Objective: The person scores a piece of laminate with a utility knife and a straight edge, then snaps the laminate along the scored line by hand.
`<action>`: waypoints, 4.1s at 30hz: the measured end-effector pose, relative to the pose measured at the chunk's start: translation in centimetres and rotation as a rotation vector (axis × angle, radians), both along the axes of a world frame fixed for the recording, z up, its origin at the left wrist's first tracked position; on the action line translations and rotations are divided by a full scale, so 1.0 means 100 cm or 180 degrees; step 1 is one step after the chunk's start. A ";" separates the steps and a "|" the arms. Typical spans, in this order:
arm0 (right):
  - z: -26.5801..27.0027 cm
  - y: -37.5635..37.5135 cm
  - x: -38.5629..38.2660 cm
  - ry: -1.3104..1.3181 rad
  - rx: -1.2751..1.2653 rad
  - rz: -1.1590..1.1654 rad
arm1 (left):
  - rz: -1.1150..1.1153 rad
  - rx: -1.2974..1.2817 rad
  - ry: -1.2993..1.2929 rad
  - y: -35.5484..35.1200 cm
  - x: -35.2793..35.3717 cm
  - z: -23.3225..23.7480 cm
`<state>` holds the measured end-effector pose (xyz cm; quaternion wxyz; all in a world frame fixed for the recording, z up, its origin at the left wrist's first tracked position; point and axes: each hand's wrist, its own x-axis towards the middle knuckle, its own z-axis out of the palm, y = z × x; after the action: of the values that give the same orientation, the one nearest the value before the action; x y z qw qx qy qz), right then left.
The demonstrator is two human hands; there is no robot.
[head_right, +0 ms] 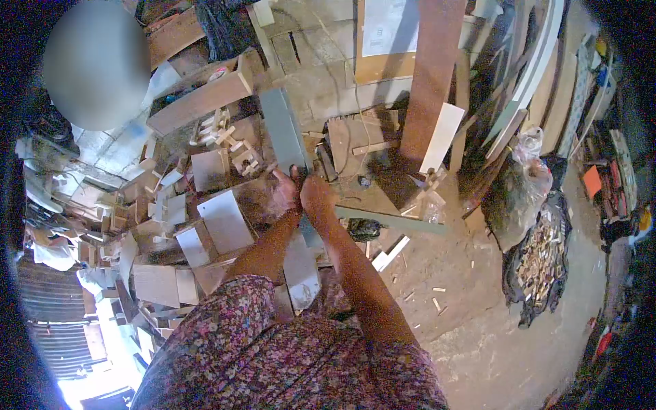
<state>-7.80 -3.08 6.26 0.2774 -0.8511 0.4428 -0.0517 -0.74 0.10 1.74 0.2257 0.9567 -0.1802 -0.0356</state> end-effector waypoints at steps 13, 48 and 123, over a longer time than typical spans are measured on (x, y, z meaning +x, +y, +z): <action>-0.008 0.029 -0.052 0.0058 0.0150 -0.0099 | 0.0006 -0.0146 -0.0522 0.000 -0.007 0.000; 0.001 0.012 -0.038 0.0063 -0.0233 0.0284 | -0.0058 -0.0104 -0.0909 -0.005 -0.003 -0.019; 0.010 0.036 -0.051 0.0455 0.0244 -0.0057 | 0.0077 -0.0095 -0.0742 -0.007 -0.006 -0.004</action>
<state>-12.86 0.54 7.24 0.2770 -0.8373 0.4708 0.0237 -1.34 -0.62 1.33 0.2179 0.9530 -0.1941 0.0813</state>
